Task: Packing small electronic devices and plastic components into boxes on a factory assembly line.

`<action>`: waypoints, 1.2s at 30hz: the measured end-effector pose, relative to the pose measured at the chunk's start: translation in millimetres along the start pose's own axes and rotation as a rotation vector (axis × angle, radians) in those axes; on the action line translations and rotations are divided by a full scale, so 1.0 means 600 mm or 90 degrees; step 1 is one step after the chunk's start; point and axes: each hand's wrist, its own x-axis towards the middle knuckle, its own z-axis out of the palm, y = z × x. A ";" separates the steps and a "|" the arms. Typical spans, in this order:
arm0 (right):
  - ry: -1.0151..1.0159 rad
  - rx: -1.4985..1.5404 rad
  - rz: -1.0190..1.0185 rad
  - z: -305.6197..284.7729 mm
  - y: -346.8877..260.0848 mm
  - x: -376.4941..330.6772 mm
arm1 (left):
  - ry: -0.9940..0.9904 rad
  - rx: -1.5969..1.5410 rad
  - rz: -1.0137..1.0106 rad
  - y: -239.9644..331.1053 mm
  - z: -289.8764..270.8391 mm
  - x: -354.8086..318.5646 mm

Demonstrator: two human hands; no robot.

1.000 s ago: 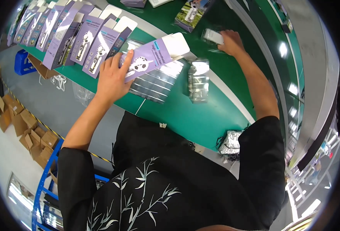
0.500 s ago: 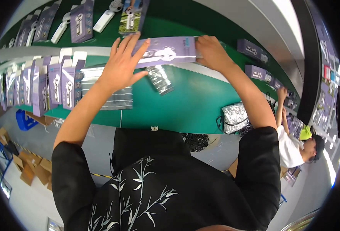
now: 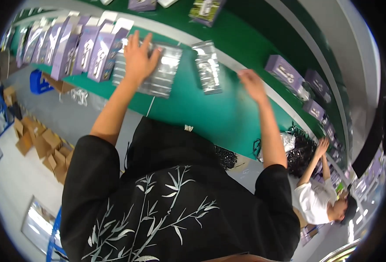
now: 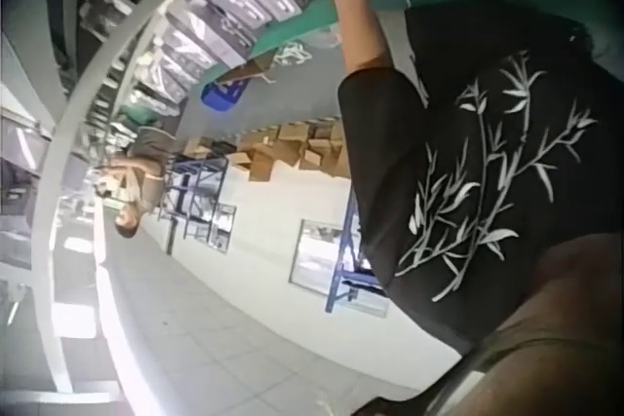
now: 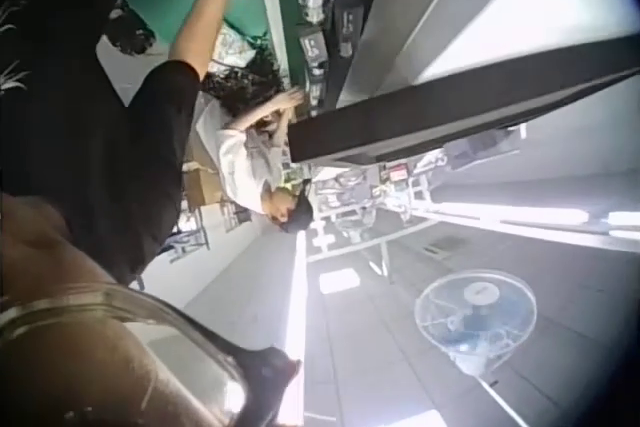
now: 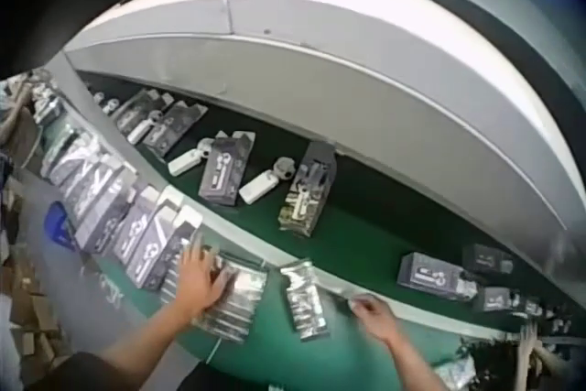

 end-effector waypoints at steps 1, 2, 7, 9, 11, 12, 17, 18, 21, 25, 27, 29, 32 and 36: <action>-0.037 0.040 0.022 0.073 -0.031 -0.004 | 0.009 0.044 -0.056 -0.035 -0.009 0.000; -0.058 0.061 0.024 0.138 -0.030 -0.001 | 0.020 0.088 -0.112 -0.062 -0.014 -0.006; -0.193 0.219 0.095 0.345 -0.078 -0.056 | -0.012 0.093 -0.163 -0.071 -0.014 -0.026; -0.194 0.213 0.116 0.363 -0.088 -0.061 | -0.027 0.014 -0.091 -0.055 -0.011 -0.029; -0.253 0.190 0.075 0.363 -0.079 -0.033 | -0.036 -0.033 -0.053 -0.047 -0.013 -0.029; -0.280 0.179 0.055 0.359 -0.075 -0.026 | -0.055 -0.044 -0.072 -0.044 -0.015 -0.028; -0.219 0.274 0.058 0.323 -0.093 -0.028 | 0.020 -0.073 -0.053 -0.048 -0.009 -0.015; -0.218 0.235 0.069 0.319 -0.094 -0.024 | 0.072 -0.075 -0.022 -0.047 -0.004 -0.009; -0.208 0.162 0.102 0.318 -0.083 -0.028 | 0.099 -0.044 0.005 -0.012 0.003 0.050; -0.142 0.208 0.099 0.338 -0.077 -0.030 | 0.124 -0.145 0.162 0.050 0.043 0.133; -0.116 0.203 0.098 0.343 -0.075 -0.031 | 0.108 -0.174 0.200 0.098 0.066 0.159; -0.101 0.209 0.100 0.348 -0.070 -0.035 | 0.089 -0.201 0.240 0.147 0.089 0.180; -0.041 0.174 0.066 0.353 -0.058 -0.036 | 0.080 -0.127 0.130 0.205 0.131 0.217; 0.035 0.195 0.046 0.356 -0.054 -0.056 | -0.030 -0.100 -0.053 0.238 0.186 0.285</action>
